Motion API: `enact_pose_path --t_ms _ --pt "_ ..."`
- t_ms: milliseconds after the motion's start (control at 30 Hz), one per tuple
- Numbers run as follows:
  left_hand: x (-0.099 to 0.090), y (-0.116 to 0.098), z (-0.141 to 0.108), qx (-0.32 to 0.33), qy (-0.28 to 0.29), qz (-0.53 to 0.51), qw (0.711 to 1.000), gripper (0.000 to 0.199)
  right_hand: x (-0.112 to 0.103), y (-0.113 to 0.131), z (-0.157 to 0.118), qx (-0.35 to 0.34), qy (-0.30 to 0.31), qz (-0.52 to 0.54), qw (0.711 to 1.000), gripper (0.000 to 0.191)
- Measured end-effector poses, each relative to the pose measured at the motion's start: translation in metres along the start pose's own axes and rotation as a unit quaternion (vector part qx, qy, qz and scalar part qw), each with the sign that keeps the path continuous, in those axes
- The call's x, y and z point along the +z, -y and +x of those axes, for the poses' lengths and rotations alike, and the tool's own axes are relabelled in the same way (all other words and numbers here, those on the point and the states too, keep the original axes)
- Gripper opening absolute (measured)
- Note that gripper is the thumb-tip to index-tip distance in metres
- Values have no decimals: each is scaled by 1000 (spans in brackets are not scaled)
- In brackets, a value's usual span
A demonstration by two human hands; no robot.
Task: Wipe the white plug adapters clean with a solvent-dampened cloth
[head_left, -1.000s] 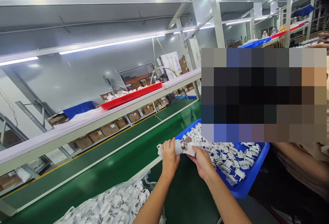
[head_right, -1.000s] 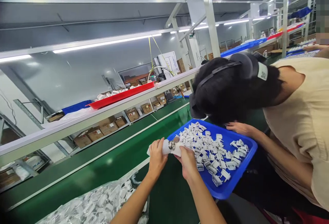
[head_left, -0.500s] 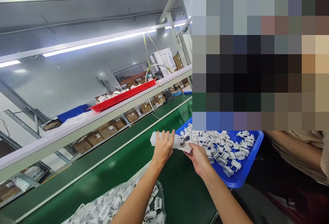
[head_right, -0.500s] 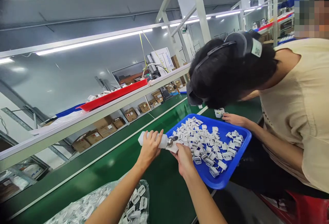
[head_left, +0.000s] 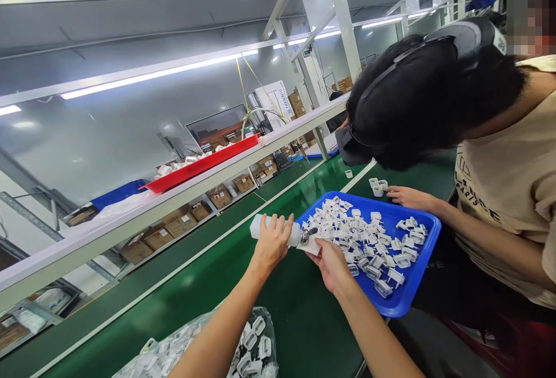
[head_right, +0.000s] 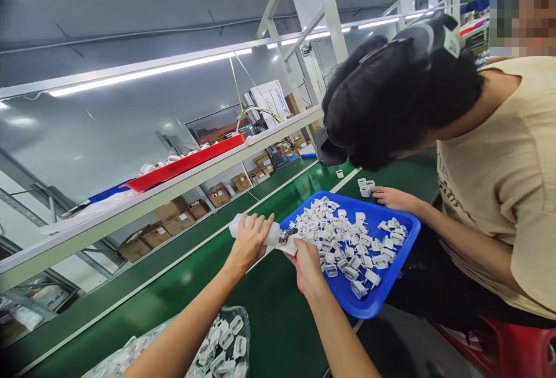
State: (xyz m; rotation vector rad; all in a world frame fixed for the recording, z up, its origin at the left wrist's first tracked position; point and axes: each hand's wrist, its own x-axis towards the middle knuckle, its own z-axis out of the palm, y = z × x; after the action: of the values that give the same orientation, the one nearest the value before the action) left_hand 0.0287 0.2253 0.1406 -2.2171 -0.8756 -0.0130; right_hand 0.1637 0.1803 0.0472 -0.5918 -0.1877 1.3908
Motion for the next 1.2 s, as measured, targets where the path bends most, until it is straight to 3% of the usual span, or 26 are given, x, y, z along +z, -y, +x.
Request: enact_pose_path --t_ms 567,733,933,1100,1200 --pt "11 2 -1 -21 -4 -56 998 85 -2 -7 7 -19 -1 13 1000 32" --pt "19 -6 -5 -76 -20 -116 990 84 -4 -7 11 -26 0 18 1000 31" --pt "32 -23 -13 -168 -65 -245 953 68 -7 -1 11 -33 10 22 999 30" --pt "41 -28 -6 -232 -100 -347 903 39 -11 5 7 -26 21 22 999 30" --pt "47 -31 -3 -272 -123 -393 870 38 -13 7 5 -25 18 22 999 30"
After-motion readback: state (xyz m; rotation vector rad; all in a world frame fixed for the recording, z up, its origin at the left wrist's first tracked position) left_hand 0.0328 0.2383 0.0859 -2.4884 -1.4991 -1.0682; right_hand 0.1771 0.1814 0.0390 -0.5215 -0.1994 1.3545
